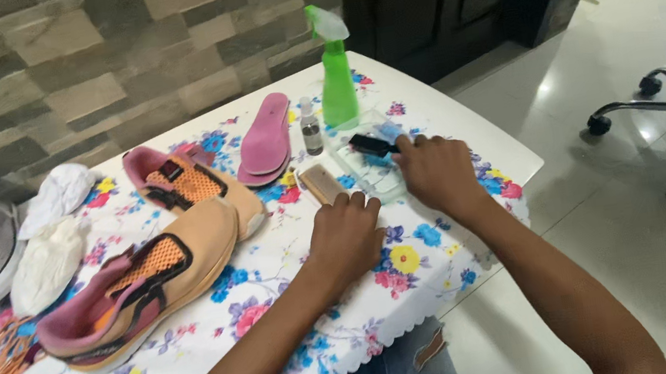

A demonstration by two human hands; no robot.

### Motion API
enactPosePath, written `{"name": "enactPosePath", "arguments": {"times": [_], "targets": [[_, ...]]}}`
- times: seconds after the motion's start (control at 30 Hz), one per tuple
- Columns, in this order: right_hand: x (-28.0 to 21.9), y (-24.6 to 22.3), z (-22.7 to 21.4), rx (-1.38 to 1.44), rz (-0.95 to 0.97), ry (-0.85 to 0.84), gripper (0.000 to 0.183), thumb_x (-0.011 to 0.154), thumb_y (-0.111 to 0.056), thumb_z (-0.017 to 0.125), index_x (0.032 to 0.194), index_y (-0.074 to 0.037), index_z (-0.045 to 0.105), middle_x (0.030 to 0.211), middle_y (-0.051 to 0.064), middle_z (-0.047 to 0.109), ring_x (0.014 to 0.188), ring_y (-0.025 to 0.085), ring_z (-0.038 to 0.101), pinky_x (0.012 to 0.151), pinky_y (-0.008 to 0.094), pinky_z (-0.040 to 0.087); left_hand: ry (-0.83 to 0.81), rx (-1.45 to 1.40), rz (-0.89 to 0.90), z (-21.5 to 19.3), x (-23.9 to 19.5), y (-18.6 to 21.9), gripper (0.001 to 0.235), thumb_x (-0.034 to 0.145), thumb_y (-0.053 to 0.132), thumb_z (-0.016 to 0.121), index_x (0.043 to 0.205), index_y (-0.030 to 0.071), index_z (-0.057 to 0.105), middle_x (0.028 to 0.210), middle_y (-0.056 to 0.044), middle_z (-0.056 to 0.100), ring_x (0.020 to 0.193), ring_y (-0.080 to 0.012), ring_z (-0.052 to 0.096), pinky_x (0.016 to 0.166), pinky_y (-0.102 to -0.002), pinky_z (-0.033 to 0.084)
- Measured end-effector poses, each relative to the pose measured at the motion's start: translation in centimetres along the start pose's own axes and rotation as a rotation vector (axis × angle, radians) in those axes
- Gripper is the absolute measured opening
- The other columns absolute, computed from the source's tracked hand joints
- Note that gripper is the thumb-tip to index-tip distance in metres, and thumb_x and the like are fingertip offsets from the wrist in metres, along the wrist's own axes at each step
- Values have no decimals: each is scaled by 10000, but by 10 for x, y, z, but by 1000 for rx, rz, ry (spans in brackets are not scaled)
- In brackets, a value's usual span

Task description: The person uses a black brush to clean a pink and orange Reebok sneaker. They scrub the upper mesh, the side panels, the heel, and the white sole. The person rotates the shoe to access different areas and continues brushing until the end of the clip.

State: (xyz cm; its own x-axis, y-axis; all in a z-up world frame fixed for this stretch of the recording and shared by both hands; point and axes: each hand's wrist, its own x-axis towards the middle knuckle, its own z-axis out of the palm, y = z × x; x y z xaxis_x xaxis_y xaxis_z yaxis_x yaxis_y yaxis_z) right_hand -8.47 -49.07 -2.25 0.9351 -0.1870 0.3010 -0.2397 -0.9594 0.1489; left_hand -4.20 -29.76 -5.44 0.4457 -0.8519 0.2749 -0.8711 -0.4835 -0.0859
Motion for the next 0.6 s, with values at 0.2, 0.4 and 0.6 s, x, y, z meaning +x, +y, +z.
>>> {"name": "enactPosePath", "arguments": {"times": [0.2, 0.4, 0.6], "targets": [[30, -4, 35, -73, 0, -106, 363, 1078, -328, 360, 1127, -137, 665, 908, 134, 776, 1049, 348, 725, 919, 486, 448, -46, -28, 28, 11, 3, 9, 337, 965, 310, 683, 1203, 78, 738, 1030, -136, 728, 989, -302, 712, 825, -420, 556], [45, -2, 29, -61, 3, -261, 335, 979, -276, 471, 951, -134, 773, 858, 110, 781, 1020, 349, 706, 950, 482, 405, -33, -79, 20, 16, 3, 9, 296, 978, 300, 670, 1168, 81, 733, 1037, -135, 718, 1020, -309, 697, 868, -438, 547], [54, -3, 39, 45, 14, -188, 212, 875, -167, 606, 851, -80, 798, 732, 144, 746, 740, 329, 749, 709, 440, 555, -103, -110, 15, 3, 5, 8, 339, 1009, 291, 643, 1258, 75, 719, 1126, -171, 725, 1065, -311, 703, 938, -431, 549]]}}
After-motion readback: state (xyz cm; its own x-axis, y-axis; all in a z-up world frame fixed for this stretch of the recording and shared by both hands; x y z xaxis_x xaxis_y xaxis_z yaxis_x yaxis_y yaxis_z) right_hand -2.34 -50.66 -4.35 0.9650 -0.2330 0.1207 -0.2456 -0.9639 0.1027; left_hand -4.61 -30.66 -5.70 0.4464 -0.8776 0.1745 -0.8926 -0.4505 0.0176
